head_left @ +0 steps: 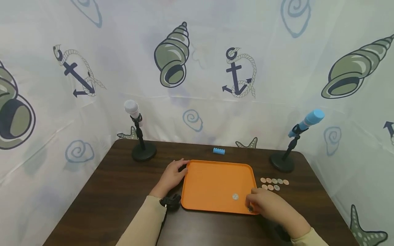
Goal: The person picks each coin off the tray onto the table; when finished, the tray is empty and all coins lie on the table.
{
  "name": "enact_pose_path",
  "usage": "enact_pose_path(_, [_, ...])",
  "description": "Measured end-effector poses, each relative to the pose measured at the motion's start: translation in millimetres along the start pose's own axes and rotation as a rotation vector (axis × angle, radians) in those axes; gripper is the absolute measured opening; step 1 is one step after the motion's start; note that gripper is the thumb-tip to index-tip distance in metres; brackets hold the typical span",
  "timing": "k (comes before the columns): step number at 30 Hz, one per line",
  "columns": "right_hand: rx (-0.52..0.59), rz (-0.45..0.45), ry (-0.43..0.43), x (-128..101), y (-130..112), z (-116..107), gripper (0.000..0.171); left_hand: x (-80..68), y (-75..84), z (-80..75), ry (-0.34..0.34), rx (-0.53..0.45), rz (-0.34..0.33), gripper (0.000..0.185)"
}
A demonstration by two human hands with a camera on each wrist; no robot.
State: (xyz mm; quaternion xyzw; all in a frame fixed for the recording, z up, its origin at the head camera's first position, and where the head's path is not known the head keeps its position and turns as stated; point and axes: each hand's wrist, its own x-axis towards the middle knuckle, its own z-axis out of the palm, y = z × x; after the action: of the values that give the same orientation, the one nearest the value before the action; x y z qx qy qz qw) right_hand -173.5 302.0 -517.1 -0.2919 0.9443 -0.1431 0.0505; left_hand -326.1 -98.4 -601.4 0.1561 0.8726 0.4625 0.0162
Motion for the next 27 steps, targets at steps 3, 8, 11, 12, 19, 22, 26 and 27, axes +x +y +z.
enact_pose_path(3, [-0.014, 0.006, -0.019, 5.9, -1.5, -1.2, 0.027, 2.4, 1.4, -1.7, 0.004, 0.003, 0.009, 0.044])
enact_pose_path(8, [0.056, 0.051, -0.075, 7.7, -4.7, -2.7, 0.026, 1.2, 2.7, -1.5, -0.012, -0.006, -0.007, 0.044])
enact_pose_path(11, [0.094, 0.066, -0.091, 7.6, -7.5, -0.8, 0.025, -0.5, 2.4, -2.2, -0.014, -0.002, -0.018, 0.044])
enact_pose_path(12, [0.105, 0.072, -0.095, 7.7, -8.6, 0.4, 0.025, -0.6, 2.5, -2.9, -0.013, 0.003, -0.02, 0.043])
enact_pose_path(19, [0.159, 0.098, -0.095, 8.2, -5.8, 5.9, 0.027, 2.8, 3.7, -4.9, -0.017, 0.03, -0.017, 0.044])
enact_pose_path(22, [0.2, 0.088, -0.08, 6.6, -2.6, 7.1, 0.026, 6.2, 1.0, -2.7, -0.016, 0.038, 0.011, 0.044])
enact_pose_path(26, [0.208, 0.113, -0.081, 8.3, -0.6, 6.9, 0.023, 5.3, -3.2, -2.2, -0.012, 0.038, 0.014, 0.044])
enact_pose_path(27, [0.194, 0.119, -0.082, 9.7, -0.4, 6.5, 0.024, 4.1, -3.6, -3.2, -0.011, 0.031, 0.006, 0.044])
